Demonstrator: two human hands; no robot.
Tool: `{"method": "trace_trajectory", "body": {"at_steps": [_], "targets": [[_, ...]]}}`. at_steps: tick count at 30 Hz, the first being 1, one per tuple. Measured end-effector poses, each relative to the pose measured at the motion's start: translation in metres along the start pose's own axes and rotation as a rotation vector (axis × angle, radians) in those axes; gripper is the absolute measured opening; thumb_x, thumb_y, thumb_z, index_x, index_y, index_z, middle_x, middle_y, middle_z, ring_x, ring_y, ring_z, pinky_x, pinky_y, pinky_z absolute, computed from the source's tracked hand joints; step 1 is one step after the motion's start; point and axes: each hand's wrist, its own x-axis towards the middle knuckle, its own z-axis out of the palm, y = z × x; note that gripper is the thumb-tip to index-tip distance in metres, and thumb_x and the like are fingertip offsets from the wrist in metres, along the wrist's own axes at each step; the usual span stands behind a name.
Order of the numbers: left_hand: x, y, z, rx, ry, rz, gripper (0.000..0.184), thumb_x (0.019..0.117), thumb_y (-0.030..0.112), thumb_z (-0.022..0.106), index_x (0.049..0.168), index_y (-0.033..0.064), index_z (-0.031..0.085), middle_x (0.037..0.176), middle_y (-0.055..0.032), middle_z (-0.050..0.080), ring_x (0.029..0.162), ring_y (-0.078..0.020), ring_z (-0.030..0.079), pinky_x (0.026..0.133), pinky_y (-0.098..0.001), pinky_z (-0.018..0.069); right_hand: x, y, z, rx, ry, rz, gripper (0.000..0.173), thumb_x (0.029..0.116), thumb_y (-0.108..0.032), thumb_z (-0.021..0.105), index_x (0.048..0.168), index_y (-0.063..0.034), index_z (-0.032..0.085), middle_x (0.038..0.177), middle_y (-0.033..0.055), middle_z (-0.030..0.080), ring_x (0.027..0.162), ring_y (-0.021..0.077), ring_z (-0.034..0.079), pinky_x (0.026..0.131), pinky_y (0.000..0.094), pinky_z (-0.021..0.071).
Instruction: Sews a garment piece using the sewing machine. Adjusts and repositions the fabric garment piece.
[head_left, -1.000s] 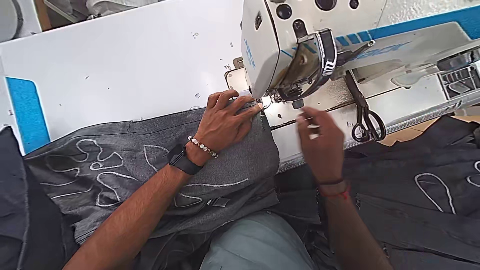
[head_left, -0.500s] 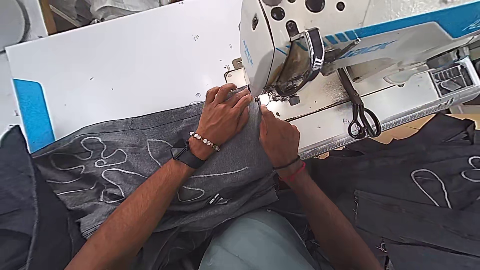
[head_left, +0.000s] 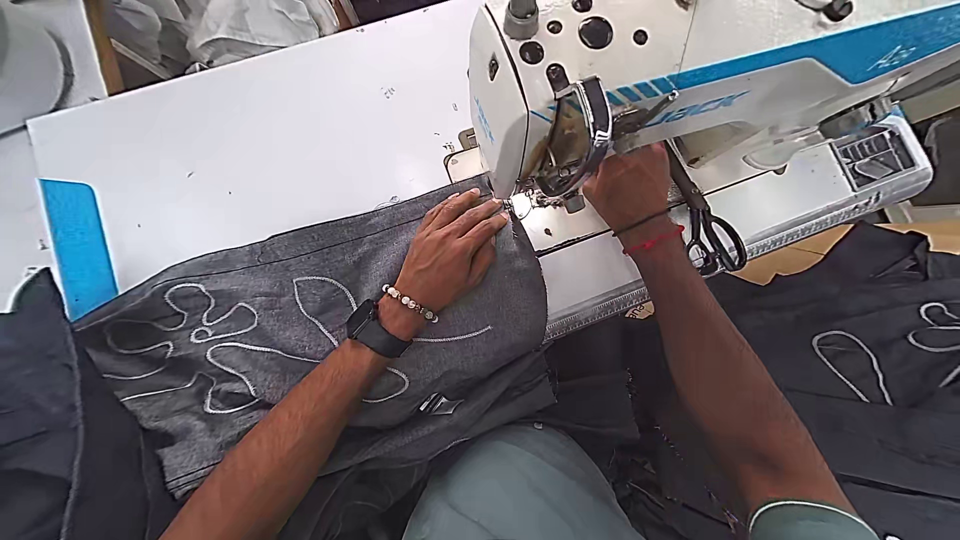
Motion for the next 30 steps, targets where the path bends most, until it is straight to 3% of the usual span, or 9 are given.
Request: {"method": "trace_trajectory", "body": {"at_steps": [2,5,8,12,14,16,19,21,30], "targets": [[0.0,-0.002,0.0,0.001,0.009,0.011,0.038,0.1034,0.021,0.047,0.134,0.0153,0.069,0.149,-0.0014,0.059,0.147,-0.0268,0.044,0.123,-0.0458,0.0315,-0.011,-0.002,-0.007,0.015,-0.046,0.095,0.021,0.0955,-0.016,0.056,0.098,-0.0044,0.074,0.101,0.022,0.072,0.107,0.043,0.067,0.087,0.0582,0.0514],[0.0,-0.002,0.0,0.003,0.019,0.02,0.037,0.1029,0.021,0.048,0.133,0.0159,0.07,0.148,-0.0007,0.059,0.146,-0.0278,0.044,0.122,-0.0473,0.0321,-0.043,-0.013,-0.023,0.149,-0.195,0.205,0.024,0.0965,-0.016,0.054,0.104,-0.0121,0.076,0.098,0.0171,0.068,0.101,0.0388,0.063,0.081,0.0544,0.0501],[0.001,-0.004,0.0,-0.008,0.007,0.03,0.038,0.1034,0.022,0.048,0.134,0.0164,0.069,0.149,0.0001,0.059,0.147,-0.0276,0.043,0.123,-0.0475,0.0309,-0.075,-0.032,-0.034,0.33,-0.253,0.127,0.026,0.0947,-0.015,0.061,0.116,-0.0165,0.076,0.11,0.0153,0.064,0.103,0.0369,0.06,0.079,0.0537,0.0497],[0.004,-0.018,0.003,0.002,-0.011,0.068,0.04,0.1053,0.026,0.045,0.139,0.0209,0.066,0.149,0.0037,0.059,0.146,-0.0239,0.044,0.122,-0.0454,0.0321,-0.083,-0.053,-0.018,0.342,-0.149,0.085,0.025,0.0987,-0.032,0.066,0.119,-0.0232,0.077,0.102,0.0104,0.064,0.095,0.0301,0.06,0.075,0.0461,0.0488],[0.005,-0.022,0.002,0.003,-0.023,0.087,0.041,0.1057,0.028,0.045,0.141,0.0215,0.065,0.149,0.0038,0.059,0.147,-0.0237,0.043,0.123,-0.0449,0.0315,-0.085,-0.062,-0.015,0.371,-0.066,0.051,0.022,0.0989,-0.029,0.066,0.115,-0.0203,0.077,0.105,0.0083,0.067,0.098,0.0278,0.062,0.08,0.0443,0.0515],[0.006,-0.026,0.001,0.0,-0.025,0.117,0.041,0.1061,0.031,0.045,0.141,0.0221,0.064,0.148,0.0033,0.059,0.146,-0.0239,0.044,0.122,-0.0447,0.0319,-0.094,-0.07,-0.014,0.412,0.003,-0.047,0.022,0.0999,-0.02,0.062,0.115,-0.0185,0.077,0.115,0.0038,0.072,0.11,0.0243,0.064,0.089,0.0434,0.0525],[0.009,-0.037,-0.002,-0.008,-0.044,0.186,0.041,0.1062,0.035,0.044,0.141,0.0256,0.065,0.148,0.0033,0.059,0.144,-0.0241,0.045,0.119,-0.0455,0.0323,-0.108,-0.078,-0.013,0.433,-0.022,-0.193,0.031,0.1008,-0.011,0.055,0.123,-0.0212,0.075,0.134,-0.004,0.07,0.131,0.0199,0.057,0.105,0.0448,0.0438],[0.013,-0.045,-0.004,-0.007,-0.055,0.244,0.04,0.106,0.035,0.045,0.14,0.0306,0.065,0.148,0.0034,0.059,0.141,-0.0242,0.047,0.117,-0.046,0.0338,-0.115,-0.081,-0.011,0.384,-0.052,-0.198,0.035,0.0999,-0.012,0.054,0.127,-0.0231,0.074,0.138,-0.0057,0.067,0.136,0.0188,0.055,0.108,0.0457,0.0412],[0.023,-0.045,-0.004,0.064,-0.037,0.259,0.037,0.1043,0.038,0.046,0.135,0.0383,0.067,0.138,0.001,0.064,0.136,-0.026,0.049,0.113,-0.0495,0.032,-0.114,-0.086,-0.007,0.367,0.053,-0.093,0.029,0.094,-0.011,0.057,0.111,-0.0194,0.08,0.121,-0.0042,0.076,0.109,0.0191,0.067,0.091,0.0409,0.0477]]}}
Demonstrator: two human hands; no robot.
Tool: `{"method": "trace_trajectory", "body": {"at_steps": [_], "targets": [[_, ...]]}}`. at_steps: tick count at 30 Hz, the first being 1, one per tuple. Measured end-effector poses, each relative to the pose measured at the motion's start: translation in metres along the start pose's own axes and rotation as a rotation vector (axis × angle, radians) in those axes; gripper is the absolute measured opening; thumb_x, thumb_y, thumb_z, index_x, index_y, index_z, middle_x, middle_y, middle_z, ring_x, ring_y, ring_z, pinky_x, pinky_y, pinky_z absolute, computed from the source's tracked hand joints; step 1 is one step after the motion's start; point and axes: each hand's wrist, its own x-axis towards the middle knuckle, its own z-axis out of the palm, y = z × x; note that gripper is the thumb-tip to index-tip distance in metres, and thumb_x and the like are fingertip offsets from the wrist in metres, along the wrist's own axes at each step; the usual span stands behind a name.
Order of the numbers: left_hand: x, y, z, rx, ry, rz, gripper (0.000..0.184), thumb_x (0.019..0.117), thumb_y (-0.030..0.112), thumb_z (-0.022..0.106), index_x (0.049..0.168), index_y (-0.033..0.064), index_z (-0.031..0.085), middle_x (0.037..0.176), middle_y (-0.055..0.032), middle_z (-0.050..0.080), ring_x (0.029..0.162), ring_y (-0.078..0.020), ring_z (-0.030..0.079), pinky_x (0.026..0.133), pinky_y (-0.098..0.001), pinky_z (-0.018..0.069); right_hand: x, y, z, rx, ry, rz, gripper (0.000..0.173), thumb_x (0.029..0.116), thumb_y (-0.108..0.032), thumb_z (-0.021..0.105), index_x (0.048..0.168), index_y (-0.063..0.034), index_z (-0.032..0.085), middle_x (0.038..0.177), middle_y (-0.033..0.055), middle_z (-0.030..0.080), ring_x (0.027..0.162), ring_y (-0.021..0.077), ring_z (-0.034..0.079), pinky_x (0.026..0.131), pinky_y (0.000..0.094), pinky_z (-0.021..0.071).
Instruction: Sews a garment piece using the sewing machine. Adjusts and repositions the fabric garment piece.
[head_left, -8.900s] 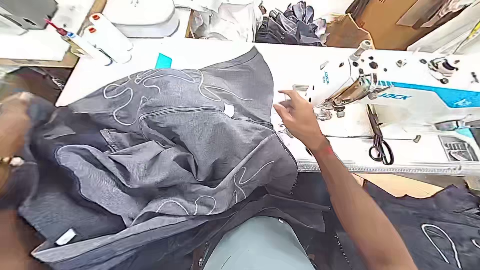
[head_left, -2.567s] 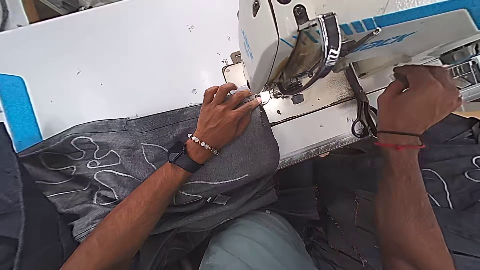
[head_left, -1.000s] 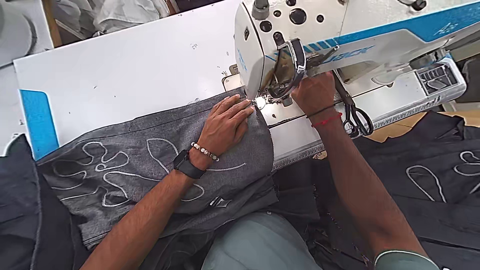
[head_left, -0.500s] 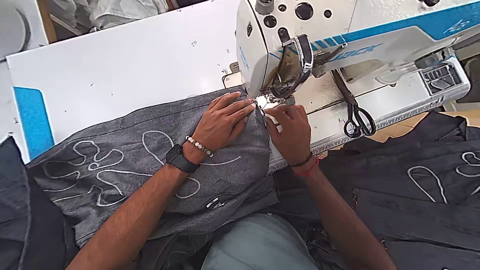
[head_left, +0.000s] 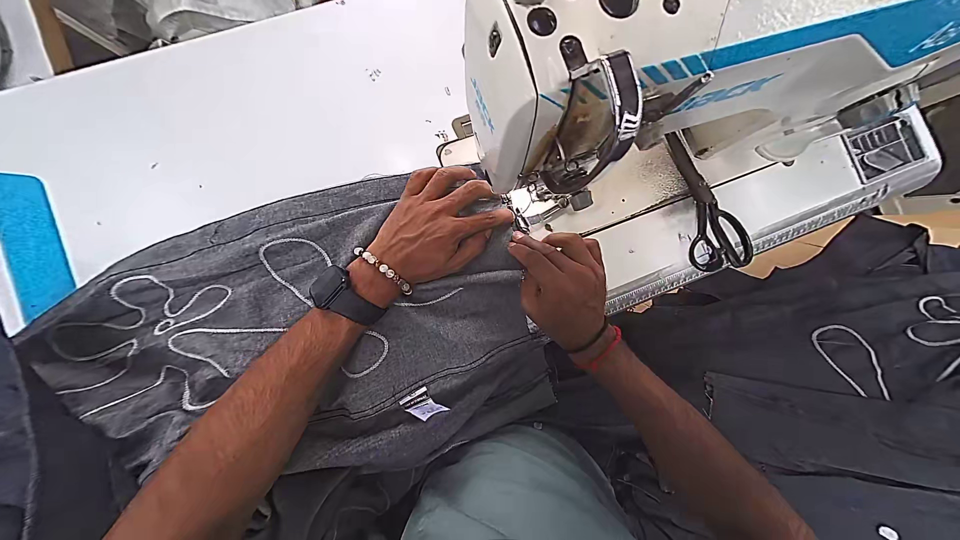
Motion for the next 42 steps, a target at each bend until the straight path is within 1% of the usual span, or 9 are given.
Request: {"method": "trace_trajectory", "body": {"at_steps": [4,10,15,21,26,28,31,36,42], "targets": [[-0.001,-0.004,-0.002,-0.026,-0.01,0.014,0.036,0.1047,0.042,0.047,0.135,0.038,0.067,0.137,-0.0004,0.064,0.137,-0.0252,0.049,0.114,-0.0495,0.0322,-0.002,0.003,-0.001,0.087,-0.037,-0.011,0.033,0.0953,-0.011,0.056,0.119,-0.0185,0.077,0.13,-0.0028,0.072,0.127,0.0199,0.062,0.104,0.042,0.0473],[-0.003,-0.015,-0.008,-0.028,-0.078,0.076,0.038,0.1045,0.045,0.047,0.139,0.044,0.063,0.142,-0.0008,0.061,0.139,-0.0261,0.047,0.114,-0.0499,0.0308,-0.004,0.001,-0.001,-0.025,-0.035,-0.044,0.03,0.0982,-0.015,0.057,0.119,-0.0229,0.077,0.131,-0.0058,0.071,0.128,0.0173,0.061,0.105,0.0429,0.0447],[-0.001,0.006,0.0,-0.045,-0.022,-0.013,0.037,0.1032,0.046,0.05,0.133,0.0377,0.069,0.136,-0.006,0.063,0.135,-0.0288,0.049,0.114,-0.0517,0.0311,-0.007,-0.005,0.0,-0.166,0.069,0.051,0.022,0.0962,-0.017,0.059,0.104,-0.0225,0.08,0.12,-0.0092,0.076,0.101,0.0174,0.065,0.087,0.0418,0.0411],[-0.006,0.066,0.009,0.052,-0.048,-0.293,0.062,0.0956,0.064,0.05,0.146,0.0293,0.059,0.156,-0.0092,0.047,0.146,-0.0305,0.039,0.122,-0.0535,0.0253,0.011,0.0,-0.007,-0.104,-0.04,0.392,0.029,0.0963,-0.041,0.063,0.093,-0.0142,0.073,0.101,0.0081,0.066,0.096,0.0294,0.061,0.079,0.0477,0.0468],[-0.012,0.066,0.009,0.013,0.018,-0.295,0.052,0.0985,0.049,0.054,0.139,0.018,0.065,0.151,-0.0061,0.055,0.144,-0.0301,0.044,0.121,-0.0508,0.0308,0.05,-0.022,-0.018,0.012,-0.248,0.383,0.026,0.0867,-0.029,0.071,0.073,-0.0082,0.065,0.096,0.0138,0.064,0.098,0.0349,0.061,0.078,0.0528,0.0489],[-0.012,0.062,0.008,-0.001,0.014,-0.274,0.043,0.1045,0.04,0.048,0.139,0.0199,0.066,0.151,-0.0043,0.055,0.145,-0.028,0.044,0.121,-0.0494,0.0314,0.045,-0.024,-0.024,0.157,-0.228,0.471,0.021,0.0888,-0.028,0.071,0.081,-0.0082,0.068,0.097,0.0094,0.067,0.088,0.0263,0.064,0.069,0.0472,0.0516],[-0.013,0.063,0.009,0.023,-0.008,-0.274,0.044,0.1067,0.041,0.045,0.142,0.023,0.064,0.154,-0.0026,0.052,0.147,-0.026,0.041,0.123,-0.0489,0.029,0.013,-0.028,-0.029,0.43,-0.297,0.651,0.044,0.0995,-0.034,0.063,0.135,-0.0093,0.057,0.087,0.0039,0.07,0.067,0.017,0.066,0.059,0.0409,0.0571],[-0.008,0.065,0.009,0.09,0.041,-0.264,0.039,0.1057,0.04,0.049,0.133,0.0228,0.071,0.144,-0.0035,0.06,0.141,-0.0269,0.046,0.117,-0.0475,0.0321,-0.018,-0.037,-0.032,0.613,-0.178,0.688,0.038,0.1014,-0.021,0.056,0.137,-0.0125,0.066,0.057,-0.0066,0.051,0.044,0.0043,0.041,0.043,0.0242,0.0381],[-0.007,0.07,0.008,0.193,0.042,-0.274,0.036,0.1049,0.038,0.051,0.131,0.0234,0.071,0.14,-0.0029,0.061,0.138,-0.0275,0.047,0.115,-0.0474,0.0322,-0.002,-0.028,-0.027,0.471,-0.216,0.723,0.042,0.0946,-0.022,0.062,0.136,-0.0224,0.069,0.06,-0.0072,0.055,0.048,0.0074,0.046,0.047,0.031,0.0415]]}}
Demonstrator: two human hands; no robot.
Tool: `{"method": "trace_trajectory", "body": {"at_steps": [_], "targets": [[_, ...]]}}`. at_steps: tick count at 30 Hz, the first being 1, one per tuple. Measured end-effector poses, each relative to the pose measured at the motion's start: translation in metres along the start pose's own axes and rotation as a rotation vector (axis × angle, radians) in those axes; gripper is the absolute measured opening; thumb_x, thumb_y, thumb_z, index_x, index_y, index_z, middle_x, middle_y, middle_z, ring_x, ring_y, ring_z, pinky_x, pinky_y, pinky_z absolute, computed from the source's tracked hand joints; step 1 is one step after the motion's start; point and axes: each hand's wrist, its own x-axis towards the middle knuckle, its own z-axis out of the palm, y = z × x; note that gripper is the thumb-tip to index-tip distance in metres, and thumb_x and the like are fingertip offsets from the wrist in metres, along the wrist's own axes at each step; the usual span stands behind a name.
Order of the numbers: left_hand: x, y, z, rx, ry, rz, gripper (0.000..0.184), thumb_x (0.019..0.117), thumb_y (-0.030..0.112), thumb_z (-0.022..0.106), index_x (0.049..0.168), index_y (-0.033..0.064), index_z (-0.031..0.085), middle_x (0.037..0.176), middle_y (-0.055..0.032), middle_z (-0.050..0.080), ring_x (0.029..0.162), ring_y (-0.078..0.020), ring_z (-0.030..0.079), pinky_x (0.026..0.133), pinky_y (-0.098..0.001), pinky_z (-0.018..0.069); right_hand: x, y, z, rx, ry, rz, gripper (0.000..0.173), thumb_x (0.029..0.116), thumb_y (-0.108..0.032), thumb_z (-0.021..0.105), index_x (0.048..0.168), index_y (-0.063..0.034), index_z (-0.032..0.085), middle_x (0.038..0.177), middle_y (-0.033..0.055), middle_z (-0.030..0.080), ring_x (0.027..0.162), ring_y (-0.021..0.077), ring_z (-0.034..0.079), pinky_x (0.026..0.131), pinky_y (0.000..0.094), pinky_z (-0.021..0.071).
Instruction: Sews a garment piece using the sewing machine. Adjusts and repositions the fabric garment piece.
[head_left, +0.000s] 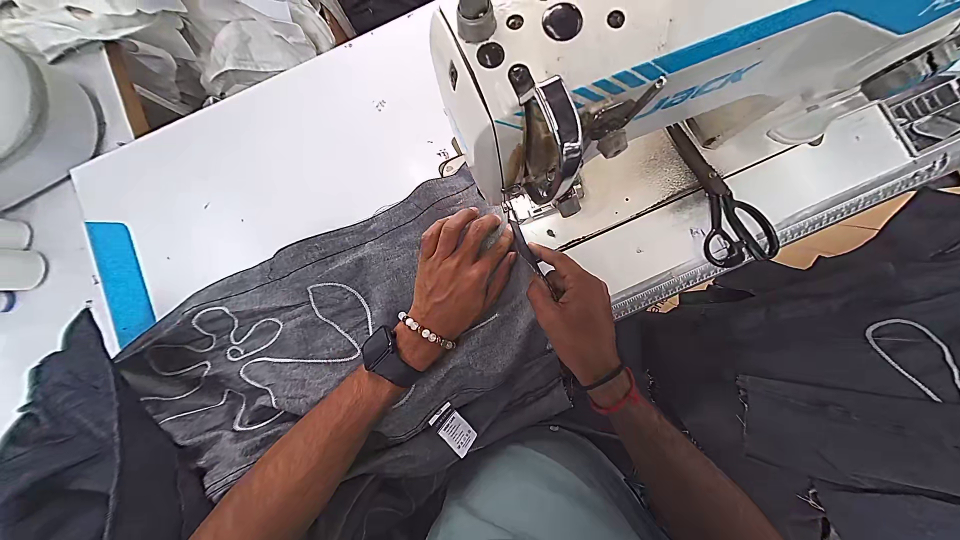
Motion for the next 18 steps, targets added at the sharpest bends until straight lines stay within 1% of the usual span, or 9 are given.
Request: {"method": "trace_trajectory", "body": {"at_steps": [2,4,8,9,11,13,14,17,18], "targets": [[-0.002,0.0,0.001,0.005,-0.004,-0.013,0.037,0.1045,0.037,0.05,0.132,0.0238,0.071,0.142,-0.0031,0.06,0.139,-0.0282,0.046,0.115,-0.0482,0.0314,-0.005,-0.004,-0.001,-0.046,-0.005,0.028,0.044,0.0887,-0.026,0.065,0.133,-0.025,0.07,0.063,-0.007,0.056,0.052,0.0086,0.049,0.049,0.0336,0.043],[-0.002,-0.001,0.001,-0.005,-0.001,-0.006,0.035,0.1039,0.036,0.051,0.128,0.0225,0.072,0.142,-0.0038,0.061,0.138,-0.0294,0.046,0.114,-0.0489,0.0313,-0.014,-0.008,-0.001,-0.079,0.004,0.03,0.044,0.0859,-0.028,0.066,0.129,-0.0229,0.072,0.069,-0.0054,0.062,0.057,0.0088,0.054,0.052,0.0344,0.0464],[-0.002,0.0,0.0,0.003,-0.011,0.002,0.036,0.1043,0.036,0.05,0.128,0.0213,0.072,0.142,-0.0044,0.06,0.139,-0.0296,0.045,0.115,-0.0492,0.0311,-0.025,-0.004,-0.003,0.003,0.003,-0.016,0.037,0.0901,-0.023,0.062,0.125,-0.0145,0.072,0.073,-0.0051,0.064,0.056,0.0035,0.054,0.051,0.0248,0.0475],[-0.002,0.0,-0.001,0.001,-0.022,0.0,0.036,0.1045,0.036,0.049,0.128,0.0216,0.072,0.142,-0.0041,0.06,0.139,-0.0296,0.045,0.115,-0.0493,0.0309,-0.027,-0.004,-0.004,0.0,0.007,-0.031,0.037,0.0908,-0.022,0.062,0.125,-0.013,0.073,0.072,-0.0051,0.063,0.056,0.0029,0.053,0.051,0.0233,0.0464],[-0.003,0.0,-0.003,-0.001,-0.047,-0.002,0.037,0.1052,0.037,0.048,0.132,0.0235,0.07,0.143,-0.0034,0.059,0.139,-0.0293,0.045,0.115,-0.0493,0.0304,-0.033,-0.006,-0.007,0.0,0.023,-0.052,0.035,0.0918,-0.021,0.06,0.122,-0.0102,0.074,0.061,-0.0081,0.052,0.049,0.0018,0.043,0.045,0.0213,0.038],[-0.003,-0.002,-0.003,-0.006,-0.05,-0.006,0.039,0.1047,0.038,0.048,0.135,0.0255,0.069,0.144,-0.0029,0.058,0.138,-0.0286,0.045,0.114,-0.0484,0.0306,-0.037,-0.008,-0.012,-0.046,0.034,-0.07,0.037,0.092,-0.021,0.059,0.124,-0.0101,0.074,0.055,-0.0094,0.05,0.045,0.0017,0.041,0.043,0.0225,0.036],[-0.004,-0.002,-0.002,-0.006,-0.048,-0.006,0.039,0.1046,0.038,0.047,0.135,0.0261,0.068,0.144,-0.0029,0.058,0.138,-0.0284,0.045,0.114,-0.0484,0.0305,-0.039,-0.009,-0.014,-0.088,0.048,-0.087,0.038,0.0921,-0.022,0.059,0.125,-0.0111,0.075,0.055,-0.0091,0.052,0.045,0.0024,0.042,0.043,0.0239,0.0368],[-0.003,-0.006,-0.002,-0.012,-0.057,0.004,0.039,0.1046,0.04,0.047,0.134,0.0262,0.069,0.144,-0.004,0.058,0.137,-0.0291,0.045,0.113,-0.0495,0.0307,-0.04,-0.01,-0.018,-0.189,0.082,-0.133,0.037,0.0917,-0.024,0.06,0.123,-0.0145,0.077,0.063,-0.0043,0.065,0.049,0.0065,0.052,0.046,0.0291,0.0426],[-0.002,-0.008,-0.002,-0.014,-0.057,0.015,0.039,0.1046,0.041,0.047,0.132,0.0258,0.07,0.144,-0.0042,0.058,0.137,-0.0291,0.046,0.112,-0.0497,0.0308,-0.039,-0.012,-0.02,-0.21,0.086,-0.143,0.037,0.0914,-0.024,0.06,0.122,-0.015,0.077,0.064,-0.0037,0.066,0.049,0.0071,0.053,0.046,0.0298,0.0425]]}}
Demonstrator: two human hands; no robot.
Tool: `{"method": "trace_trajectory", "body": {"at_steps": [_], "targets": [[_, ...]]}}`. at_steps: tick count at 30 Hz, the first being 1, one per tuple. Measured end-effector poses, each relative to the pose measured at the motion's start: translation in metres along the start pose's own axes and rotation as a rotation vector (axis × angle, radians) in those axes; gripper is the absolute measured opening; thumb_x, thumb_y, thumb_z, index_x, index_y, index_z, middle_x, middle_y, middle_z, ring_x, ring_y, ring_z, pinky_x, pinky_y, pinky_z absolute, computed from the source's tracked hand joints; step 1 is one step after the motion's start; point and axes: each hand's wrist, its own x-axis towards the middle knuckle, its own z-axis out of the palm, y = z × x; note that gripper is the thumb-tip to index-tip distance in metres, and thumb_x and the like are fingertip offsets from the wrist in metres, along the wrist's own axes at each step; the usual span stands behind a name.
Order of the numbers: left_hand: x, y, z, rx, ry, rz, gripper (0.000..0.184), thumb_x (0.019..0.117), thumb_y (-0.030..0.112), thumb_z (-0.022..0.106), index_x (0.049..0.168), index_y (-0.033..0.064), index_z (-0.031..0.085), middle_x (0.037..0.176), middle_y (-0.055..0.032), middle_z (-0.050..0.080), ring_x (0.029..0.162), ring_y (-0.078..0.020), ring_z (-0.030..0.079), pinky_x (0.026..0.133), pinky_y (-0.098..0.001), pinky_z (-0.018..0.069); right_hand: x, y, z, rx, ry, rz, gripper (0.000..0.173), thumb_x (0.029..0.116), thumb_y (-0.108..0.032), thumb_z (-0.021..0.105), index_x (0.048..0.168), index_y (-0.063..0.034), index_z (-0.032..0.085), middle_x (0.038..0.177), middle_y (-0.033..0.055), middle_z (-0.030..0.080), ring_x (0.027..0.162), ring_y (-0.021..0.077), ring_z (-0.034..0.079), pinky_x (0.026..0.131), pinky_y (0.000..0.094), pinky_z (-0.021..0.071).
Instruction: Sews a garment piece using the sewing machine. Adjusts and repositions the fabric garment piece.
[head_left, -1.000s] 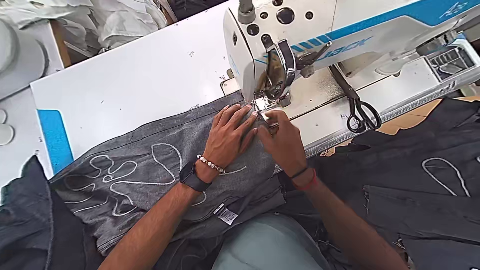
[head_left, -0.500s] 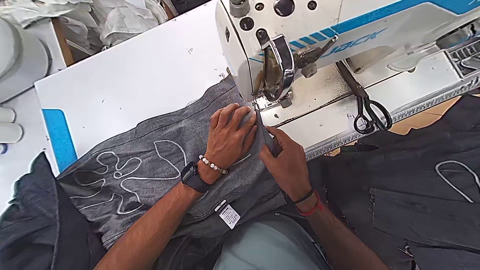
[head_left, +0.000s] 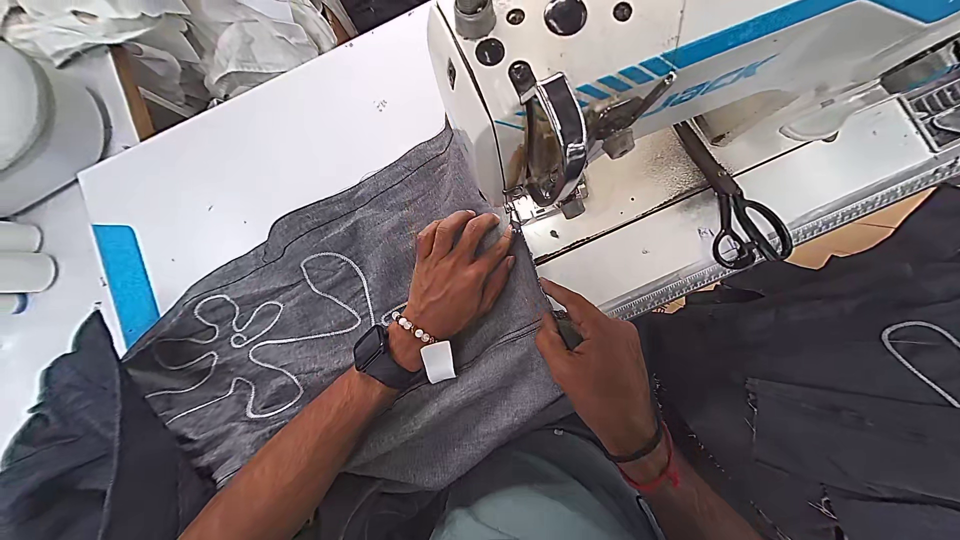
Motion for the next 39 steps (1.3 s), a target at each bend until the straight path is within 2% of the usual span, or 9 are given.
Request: {"method": "trace_trajectory", "body": {"at_steps": [8,14,16,19,23,27,32,36,39], "targets": [[0.016,-0.017,-0.001,-0.054,0.121,0.177,0.029,0.1015,0.04,0.058,0.109,0.0219,0.08,0.122,-0.0045,0.068,0.122,-0.0282,0.054,0.107,-0.0474,0.0346,0.046,-0.019,-0.03,-0.141,-0.137,-0.117,0.036,0.0928,-0.024,0.057,0.123,-0.019,0.076,0.062,-0.0028,0.061,0.051,0.014,0.054,0.046,0.0374,0.0421],[0.004,0.001,-0.007,-0.246,0.038,-0.012,0.029,0.1025,0.026,0.053,0.118,0.0179,0.077,0.128,-0.0044,0.068,0.133,-0.0253,0.054,0.112,-0.0432,0.0437,0.097,0.01,0.007,-0.292,-0.307,-0.083,0.048,0.0971,-0.031,0.058,0.145,-0.0261,0.058,0.071,0.008,0.065,0.062,0.0305,0.064,0.052,0.0502,0.0489],[-0.006,0.012,-0.013,-0.312,0.021,-0.156,0.029,0.102,0.025,0.052,0.118,0.019,0.076,0.135,-0.0015,0.066,0.138,-0.023,0.05,0.115,-0.0423,0.042,0.091,0.015,0.005,-0.333,-0.244,-0.093,0.041,0.0962,-0.038,0.057,0.135,-0.0276,0.064,0.063,0.0061,0.061,0.056,0.0296,0.061,0.048,0.0487,0.0458],[-0.027,0.036,-0.026,-0.213,0.016,-0.332,0.037,0.1009,0.031,0.049,0.13,0.0223,0.07,0.146,0.0006,0.061,0.144,-0.0274,0.045,0.115,-0.0504,0.0389,0.079,0.024,-0.005,-0.336,-0.087,-0.044,0.04,0.1006,-0.051,0.055,0.094,-0.0146,0.069,0.063,0.0073,0.062,0.059,0.0312,0.064,0.05,0.0527,0.0476],[-0.067,0.061,-0.023,0.003,-0.071,-0.604,0.071,0.1019,0.065,0.034,0.156,0.022,0.046,0.164,-0.0123,0.04,0.151,-0.0487,0.03,0.116,-0.0775,0.0179,0.076,0.045,-0.016,-0.354,0.104,-0.018,0.043,0.1042,-0.049,0.048,0.102,-0.0153,0.074,0.07,0.0064,0.064,0.061,0.0282,0.062,0.052,0.0513,0.0456],[-0.144,-0.018,-0.027,0.149,-0.105,-0.777,0.096,0.0891,0.088,0.024,0.163,0.0278,0.032,0.17,-0.0082,0.028,0.153,-0.0537,0.017,0.107,-0.0894,0.0076,0.083,0.053,-0.014,-0.29,0.076,-0.045,0.039,0.104,-0.043,0.053,0.121,-0.0129,0.071,0.085,0.0107,0.069,0.07,0.0297,0.066,0.06,0.0535,0.0523],[-0.227,-0.097,-0.073,0.123,-0.182,-1.061,0.111,0.0805,0.096,0.025,0.164,0.0235,0.027,0.17,-0.015,0.025,0.152,-0.0561,0.018,0.105,-0.0906,0.0091,0.077,0.061,0.013,-0.334,0.235,-0.141,0.037,0.1032,-0.042,0.052,0.116,-0.0171,0.076,0.095,0.0078,0.073,0.082,0.0268,0.07,0.069,0.049,0.0554],[-0.2,-0.086,-0.081,0.102,-0.197,-0.906,0.063,0.1018,0.057,0.049,0.148,0.0151,0.055,0.152,-0.0206,0.051,0.143,-0.0526,0.04,0.107,-0.0829,0.0264,0.075,0.063,0.017,-0.35,0.295,-0.175,0.036,0.1032,-0.041,0.051,0.111,-0.0177,0.077,0.093,0.0061,0.071,0.084,0.0247,0.069,0.07,0.0452,0.0554],[-0.158,-0.074,-0.102,0.069,-0.351,-0.922,0.052,0.098,0.043,0.066,0.133,0.0046,0.064,0.133,-0.0294,0.061,0.128,-0.0552,0.053,0.101,-0.0771,0.0387,0.074,0.064,0.018,-0.364,0.302,-0.177,0.036,0.1034,-0.042,0.051,0.11,-0.0186,0.078,0.092,0.0057,0.071,0.084,0.024,0.069,0.071,0.0451,0.0558]]}}
